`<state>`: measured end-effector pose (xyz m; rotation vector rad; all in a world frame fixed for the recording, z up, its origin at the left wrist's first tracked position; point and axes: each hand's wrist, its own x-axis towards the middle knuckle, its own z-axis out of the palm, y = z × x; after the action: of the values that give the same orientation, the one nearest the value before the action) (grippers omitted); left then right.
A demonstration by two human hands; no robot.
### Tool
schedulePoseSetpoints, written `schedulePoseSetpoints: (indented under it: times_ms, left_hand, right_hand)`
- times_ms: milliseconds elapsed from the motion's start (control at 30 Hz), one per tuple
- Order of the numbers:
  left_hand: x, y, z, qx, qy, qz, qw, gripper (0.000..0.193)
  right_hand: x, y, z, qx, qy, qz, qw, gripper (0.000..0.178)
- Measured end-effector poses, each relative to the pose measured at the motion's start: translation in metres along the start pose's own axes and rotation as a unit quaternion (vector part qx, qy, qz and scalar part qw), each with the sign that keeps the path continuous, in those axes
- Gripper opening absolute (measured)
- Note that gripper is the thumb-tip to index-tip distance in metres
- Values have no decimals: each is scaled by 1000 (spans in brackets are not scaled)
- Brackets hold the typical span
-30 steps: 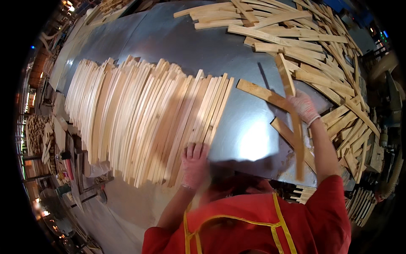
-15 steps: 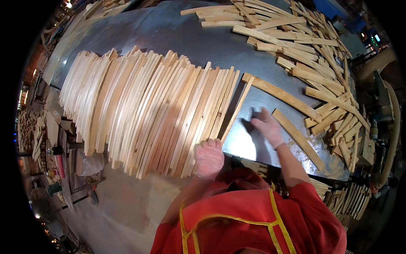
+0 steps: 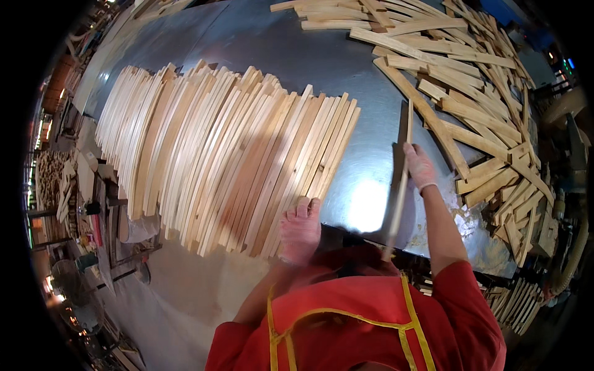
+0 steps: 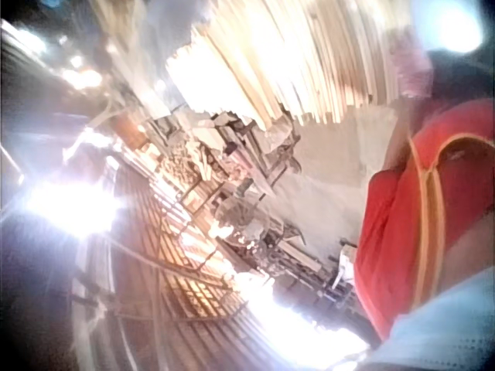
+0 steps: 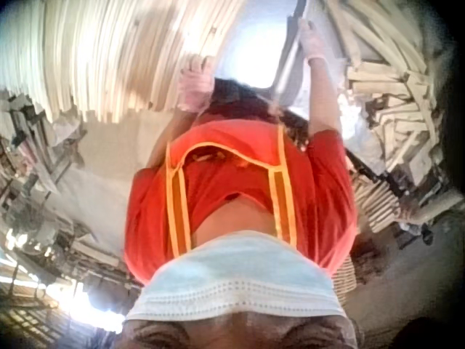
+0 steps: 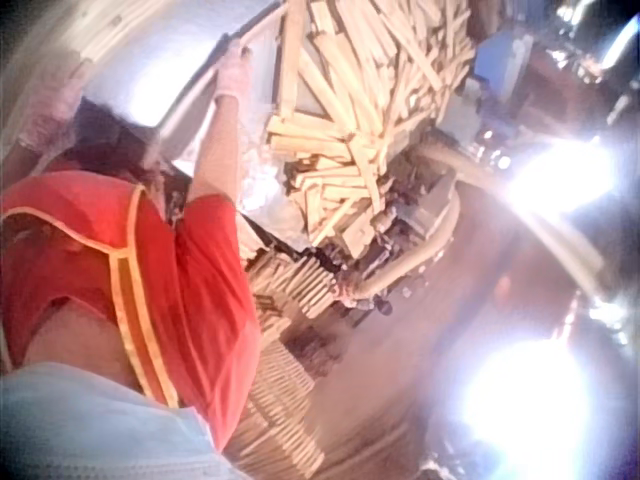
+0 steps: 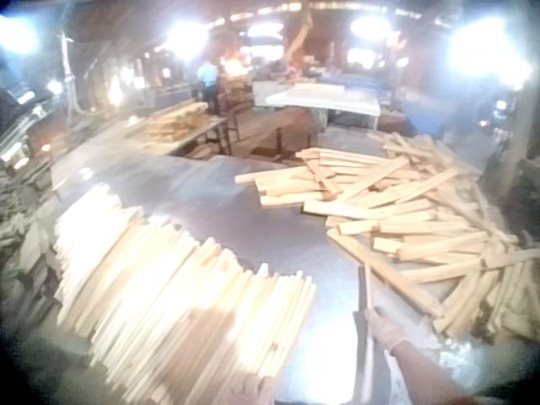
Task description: The person stacks thin wooden planks on a metal table in a workshop. They pick up planks from a pile and arrange them into a neat stack, occasionally adjusting the alignment of the wood pieces.
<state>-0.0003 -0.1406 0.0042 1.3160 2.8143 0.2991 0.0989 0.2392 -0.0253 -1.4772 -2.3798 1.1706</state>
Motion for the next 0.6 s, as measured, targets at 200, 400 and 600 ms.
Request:
schedulePoseSetpoints:
  times_ms: [200, 400, 600]
  left_hand:
    - [-26, -16, -21, -115, 18, -55, 992, 52]
    - [-117, -64, -37, -115, 91, -105, 984, 43]
    - [-220, -78, -44, -221, -79, -324, 917, 34]
  right_hand:
    - [-32, -79, 92, -35, -141, -60, 988, 63]
    - [4, -67, 25, -86, 48, -168, 981, 72]
    - [68, 18, -66, -441, 90, -63, 891, 84]
